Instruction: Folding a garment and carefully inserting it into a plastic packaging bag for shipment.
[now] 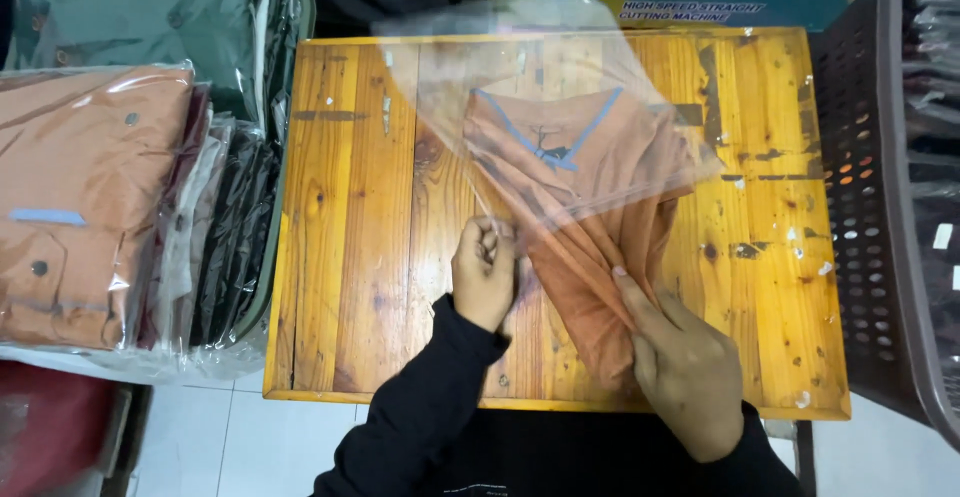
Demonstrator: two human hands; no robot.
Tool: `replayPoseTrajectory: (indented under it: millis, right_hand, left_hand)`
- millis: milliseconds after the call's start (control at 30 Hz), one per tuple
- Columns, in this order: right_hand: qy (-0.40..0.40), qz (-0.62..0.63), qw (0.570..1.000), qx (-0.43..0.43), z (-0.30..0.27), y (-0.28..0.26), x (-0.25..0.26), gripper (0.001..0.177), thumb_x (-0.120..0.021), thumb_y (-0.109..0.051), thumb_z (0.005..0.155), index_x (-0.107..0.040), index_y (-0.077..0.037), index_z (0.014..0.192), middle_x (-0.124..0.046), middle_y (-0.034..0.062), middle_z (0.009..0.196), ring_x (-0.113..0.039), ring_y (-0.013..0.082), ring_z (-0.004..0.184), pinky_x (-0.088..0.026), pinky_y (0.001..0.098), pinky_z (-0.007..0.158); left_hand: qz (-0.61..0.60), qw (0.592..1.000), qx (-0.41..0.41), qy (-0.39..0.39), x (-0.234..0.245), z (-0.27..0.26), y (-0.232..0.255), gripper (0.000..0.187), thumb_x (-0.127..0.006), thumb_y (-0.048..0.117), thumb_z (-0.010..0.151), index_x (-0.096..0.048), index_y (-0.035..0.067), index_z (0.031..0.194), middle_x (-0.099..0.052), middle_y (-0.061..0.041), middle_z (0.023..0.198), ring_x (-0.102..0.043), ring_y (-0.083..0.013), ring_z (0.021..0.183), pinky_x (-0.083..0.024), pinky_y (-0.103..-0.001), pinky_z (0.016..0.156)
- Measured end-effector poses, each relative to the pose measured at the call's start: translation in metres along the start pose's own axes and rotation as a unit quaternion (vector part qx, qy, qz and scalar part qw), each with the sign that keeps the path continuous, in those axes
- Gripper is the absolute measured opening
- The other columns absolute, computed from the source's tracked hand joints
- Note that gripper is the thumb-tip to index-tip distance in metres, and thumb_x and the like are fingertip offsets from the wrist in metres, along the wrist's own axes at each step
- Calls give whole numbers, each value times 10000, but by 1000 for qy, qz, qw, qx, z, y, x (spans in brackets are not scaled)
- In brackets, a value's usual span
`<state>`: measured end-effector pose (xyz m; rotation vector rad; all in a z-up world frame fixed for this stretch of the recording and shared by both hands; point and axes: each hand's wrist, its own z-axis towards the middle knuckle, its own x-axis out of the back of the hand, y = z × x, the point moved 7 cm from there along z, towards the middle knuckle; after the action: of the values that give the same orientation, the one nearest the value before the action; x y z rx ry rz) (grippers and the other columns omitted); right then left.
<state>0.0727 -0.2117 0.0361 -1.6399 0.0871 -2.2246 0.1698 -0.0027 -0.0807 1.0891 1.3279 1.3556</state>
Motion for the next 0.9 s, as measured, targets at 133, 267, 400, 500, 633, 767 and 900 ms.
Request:
replayPoseTrajectory:
  millis: [133, 267, 400, 500, 633, 767, 900]
  right_hand:
    - [-9, 34, 999, -3, 0, 13, 9, 555, -562, -53, 911, -642, -255, 1422, -711, 34, 1251, -677, 281, 771, -542, 382, 643]
    - [-46, 14, 998, 42, -15, 32, 17, 525, -582, -125, 903, -641, -310, 1391, -703, 52, 1317, -732, 226, 997, -586, 378, 742]
    - [-211, -125, 966, 78, -77, 77, -36, 821, -590, -244, 738, -410, -525, 1488, -657, -107, 1249, -688, 159, 1070, -639, 408, 613]
    - [-154, -79, 966, 193, -73, 41, -28, 775, -577, -289, 816, -405, -259, 1572, -628, 13, 1303, -674, 284, 1141, -534, 380, 998]
    - [-171, -84, 954, 232, -83, 36, -36, 736, -518, -267, 878, -356, -236, 1595, -542, 84, 1469, -606, 287, 1280, -511, 429, 1021]
    - [-71, -123, 955, 261, -63, 3, -7, 494, -450, -199, 980, -533, -247, 1464, -575, 66, 1421, -652, 251, 1217, -550, 374, 908]
    - [-92, -121, 949, 275, -70, 12, -14, 533, -396, -140, 984, -494, -191, 1506, -639, 102, 1345, -638, 311, 1257, -566, 381, 888]
  left_hand:
    - [-27, 999, 18, -36, 7, -18, 6, 54, -538, 88, 1047, -551, 120, 1006, -553, 15, 736, -485, -68, 590, -400, -222, 557]
    - [-65, 994, 20, -87, 20, -48, 9, 74, -527, 41, 1019, -524, 74, 1086, -593, -68, 925, -614, -151, 862, -498, -261, 798]
    - [155, 976, -155, 12, 46, -79, 94, 754, -782, 251, 808, -388, -56, 1374, -422, -184, 1306, -509, -322, 1246, -412, -403, 1105]
    - [250, 920, -252, 167, 41, -113, 123, 679, -552, 474, 894, -397, 43, 1396, -334, -181, 1297, -467, -313, 1143, -487, -423, 942]
    - [312, 884, -332, -102, -22, -67, 193, 425, -555, 314, 938, -586, -12, 1209, -576, -227, 1184, -603, -436, 1119, -451, -559, 957]
    - [409, 837, -321, -173, -81, -42, 146, 649, -503, 372, 1010, -407, -18, 1520, -480, -247, 1551, -438, -408, 1482, -337, -559, 1226]
    - [451, 802, -364, -148, -102, -29, 108, 534, -555, 124, 983, -484, 12, 1500, -625, -162, 1455, -618, -297, 1326, -452, -420, 1149]
